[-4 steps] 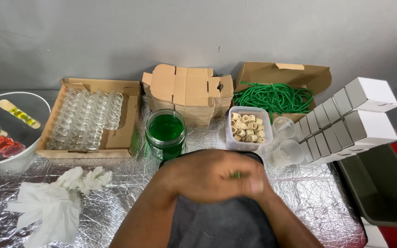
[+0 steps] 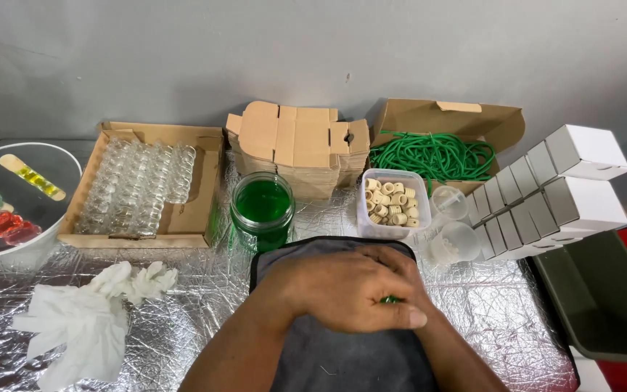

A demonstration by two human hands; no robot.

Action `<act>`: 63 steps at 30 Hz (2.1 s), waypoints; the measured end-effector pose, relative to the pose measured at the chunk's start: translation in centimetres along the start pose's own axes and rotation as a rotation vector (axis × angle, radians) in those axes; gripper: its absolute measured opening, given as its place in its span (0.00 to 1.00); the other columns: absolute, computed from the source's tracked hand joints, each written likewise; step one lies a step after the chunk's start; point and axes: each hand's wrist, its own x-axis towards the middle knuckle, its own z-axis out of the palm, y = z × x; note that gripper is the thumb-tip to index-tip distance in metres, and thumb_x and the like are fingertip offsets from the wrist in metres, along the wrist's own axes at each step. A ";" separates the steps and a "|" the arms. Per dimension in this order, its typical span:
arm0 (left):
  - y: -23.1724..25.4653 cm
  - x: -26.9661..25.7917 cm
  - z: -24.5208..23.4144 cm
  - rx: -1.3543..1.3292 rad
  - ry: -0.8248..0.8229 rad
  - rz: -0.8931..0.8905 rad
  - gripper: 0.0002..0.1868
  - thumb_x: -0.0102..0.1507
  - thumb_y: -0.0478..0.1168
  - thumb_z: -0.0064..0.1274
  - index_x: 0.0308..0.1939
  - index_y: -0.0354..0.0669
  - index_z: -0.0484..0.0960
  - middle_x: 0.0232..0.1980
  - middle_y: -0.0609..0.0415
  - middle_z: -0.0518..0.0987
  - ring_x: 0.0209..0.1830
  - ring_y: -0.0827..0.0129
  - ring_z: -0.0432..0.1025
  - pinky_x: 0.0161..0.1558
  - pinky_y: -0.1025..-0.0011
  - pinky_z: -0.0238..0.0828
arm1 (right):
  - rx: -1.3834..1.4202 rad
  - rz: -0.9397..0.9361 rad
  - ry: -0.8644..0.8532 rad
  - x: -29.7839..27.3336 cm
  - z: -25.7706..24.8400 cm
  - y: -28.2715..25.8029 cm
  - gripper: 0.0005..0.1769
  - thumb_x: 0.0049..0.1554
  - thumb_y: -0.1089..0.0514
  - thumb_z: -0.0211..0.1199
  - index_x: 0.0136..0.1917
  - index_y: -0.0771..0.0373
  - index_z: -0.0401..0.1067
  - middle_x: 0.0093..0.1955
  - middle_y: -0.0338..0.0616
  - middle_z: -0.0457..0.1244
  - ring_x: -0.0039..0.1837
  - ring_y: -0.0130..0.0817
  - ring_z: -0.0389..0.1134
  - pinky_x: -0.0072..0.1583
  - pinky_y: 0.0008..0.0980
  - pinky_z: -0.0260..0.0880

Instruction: The person is threading a green cord through a wooden cap and attaching it to a small green perfume bottle.

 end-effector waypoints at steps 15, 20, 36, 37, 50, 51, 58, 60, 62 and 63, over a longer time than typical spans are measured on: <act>-2.5 -1.9 0.8 -0.939 1.553 1.056 0.19 0.78 0.47 0.35 0.53 0.37 0.78 0.49 0.44 0.80 0.40 0.62 0.76 0.41 0.70 0.77 | -0.137 -0.099 0.116 0.1 0.3 -0.1 0.16 0.58 0.50 0.66 0.57 0.57 0.81 0.46 0.38 0.72 0.47 0.28 0.72 0.43 0.26 0.70; -2.2 -2.4 0.8 -0.717 1.093 0.552 0.21 0.73 0.54 0.38 0.49 0.44 0.79 0.48 0.55 0.77 0.48 0.69 0.72 0.44 0.69 0.78 | -0.603 -0.170 -0.368 0.7 -1.2 -4.2 0.23 0.61 0.44 0.60 0.66 0.53 0.73 0.68 0.46 0.66 0.69 0.47 0.66 0.65 0.48 0.66; -4.1 -1.0 -1.7 -0.713 1.150 0.386 0.23 0.71 0.56 0.36 0.46 0.45 0.81 0.44 0.58 0.78 0.42 0.71 0.72 0.47 0.69 0.69 | 0.882 0.168 -0.048 5.5 6.4 1.4 0.13 0.61 0.57 0.65 0.36 0.64 0.73 0.31 0.47 0.65 0.38 0.37 0.67 0.44 0.35 0.68; -4.2 -0.7 -1.8 -0.741 1.154 0.389 0.23 0.71 0.57 0.37 0.45 0.44 0.81 0.43 0.57 0.78 0.41 0.71 0.72 0.45 0.70 0.70 | 0.800 0.208 -0.040 5.6 6.3 1.2 0.13 0.60 0.56 0.66 0.36 0.63 0.72 0.32 0.44 0.65 0.38 0.34 0.67 0.44 0.36 0.68; -2.8 -0.4 -2.4 -0.745 1.172 0.393 0.23 0.72 0.57 0.39 0.45 0.42 0.80 0.42 0.50 0.78 0.41 0.63 0.76 0.48 0.64 0.73 | 0.938 0.205 -0.096 5.8 6.2 1.1 0.11 0.48 0.69 0.57 0.47 0.68 0.71 0.44 0.52 0.67 0.52 0.43 0.69 0.55 0.41 0.70; -2.8 -0.4 -2.4 -0.744 1.188 0.393 0.23 0.72 0.57 0.39 0.45 0.42 0.80 0.42 0.50 0.78 0.41 0.63 0.76 0.48 0.64 0.73 | 0.932 0.204 -0.110 5.8 6.1 1.3 0.11 0.48 0.69 0.57 0.47 0.68 0.71 0.44 0.52 0.67 0.52 0.43 0.69 0.55 0.41 0.70; -3.6 -0.4 -2.2 -0.781 1.169 0.444 0.24 0.73 0.57 0.39 0.45 0.40 0.79 0.42 0.52 0.78 0.42 0.65 0.74 0.49 0.66 0.70 | 1.060 0.180 -0.129 6.4 5.5 2.2 0.27 0.40 0.78 0.50 0.54 0.73 0.71 0.52 0.60 0.68 0.61 0.50 0.70 0.63 0.45 0.71; -4.3 0.1 -1.8 -0.844 1.158 0.463 0.22 0.72 0.55 0.41 0.46 0.40 0.79 0.43 0.53 0.79 0.44 0.66 0.74 0.50 0.66 0.70 | 1.087 0.174 -0.133 6.4 5.6 3.0 0.30 0.38 0.79 0.49 0.56 0.74 0.71 0.54 0.61 0.69 0.63 0.52 0.70 0.64 0.45 0.71; -5.2 0.8 -1.2 -1.097 1.063 0.409 0.21 0.71 0.54 0.44 0.49 0.40 0.81 0.46 0.52 0.80 0.42 0.70 0.75 0.46 0.68 0.73 | 1.106 0.213 -0.089 6.1 6.1 4.3 0.13 0.59 0.71 0.60 0.36 0.59 0.64 0.33 0.42 0.56 0.39 0.33 0.58 0.43 0.37 0.59; -5.4 1.6 -1.1 -1.098 1.058 0.405 0.21 0.71 0.54 0.44 0.49 0.40 0.81 0.46 0.52 0.80 0.42 0.70 0.75 0.46 0.68 0.73 | 1.110 0.215 -0.085 6.1 6.2 4.4 0.13 0.59 0.71 0.60 0.36 0.59 0.64 0.33 0.42 0.56 0.39 0.33 0.58 0.43 0.37 0.59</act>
